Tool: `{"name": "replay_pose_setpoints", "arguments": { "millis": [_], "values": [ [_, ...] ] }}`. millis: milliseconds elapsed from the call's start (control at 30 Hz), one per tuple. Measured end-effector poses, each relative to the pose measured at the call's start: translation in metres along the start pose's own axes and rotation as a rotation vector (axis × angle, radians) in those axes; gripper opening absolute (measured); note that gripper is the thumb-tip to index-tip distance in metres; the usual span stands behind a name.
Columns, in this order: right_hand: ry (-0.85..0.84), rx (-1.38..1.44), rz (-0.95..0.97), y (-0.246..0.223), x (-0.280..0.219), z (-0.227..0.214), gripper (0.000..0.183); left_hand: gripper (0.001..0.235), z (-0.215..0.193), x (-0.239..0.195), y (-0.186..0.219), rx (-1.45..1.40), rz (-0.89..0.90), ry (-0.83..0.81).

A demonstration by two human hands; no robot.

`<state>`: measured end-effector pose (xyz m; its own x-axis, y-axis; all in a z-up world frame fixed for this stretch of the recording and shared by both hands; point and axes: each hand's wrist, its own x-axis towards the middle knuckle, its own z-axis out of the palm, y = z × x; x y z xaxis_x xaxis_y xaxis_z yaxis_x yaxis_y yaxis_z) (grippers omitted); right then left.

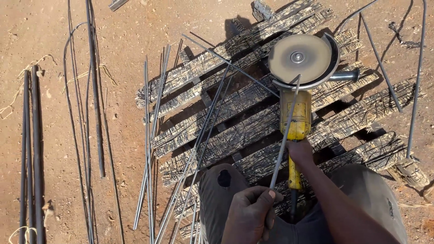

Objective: Grinding the tips of thin metal rods using a power angle grinder

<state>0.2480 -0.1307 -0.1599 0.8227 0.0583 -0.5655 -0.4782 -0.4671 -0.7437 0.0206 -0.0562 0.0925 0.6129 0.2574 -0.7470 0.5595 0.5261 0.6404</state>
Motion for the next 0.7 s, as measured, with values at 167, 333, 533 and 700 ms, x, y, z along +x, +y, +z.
{"name": "replay_pose_setpoints", "arguments": {
  "millis": [167,333,533,700],
  "values": [
    [0.012,0.023,-0.001,0.000,0.000,0.000,0.028,0.023,0.004,-0.001,0.012,0.092,0.031,0.013],
    [0.009,0.036,0.005,0.005,0.005,-0.002,0.033,0.022,0.009,0.010,0.000,0.236,0.093,0.118],
    [0.008,0.056,0.008,0.010,0.010,0.003,0.031,0.019,0.011,0.019,-0.004,0.608,0.089,0.235],
    [-0.006,0.044,0.012,-0.004,-0.004,-0.002,0.019,0.020,0.005,0.016,-0.008,0.181,0.029,0.022]
  ]
}}
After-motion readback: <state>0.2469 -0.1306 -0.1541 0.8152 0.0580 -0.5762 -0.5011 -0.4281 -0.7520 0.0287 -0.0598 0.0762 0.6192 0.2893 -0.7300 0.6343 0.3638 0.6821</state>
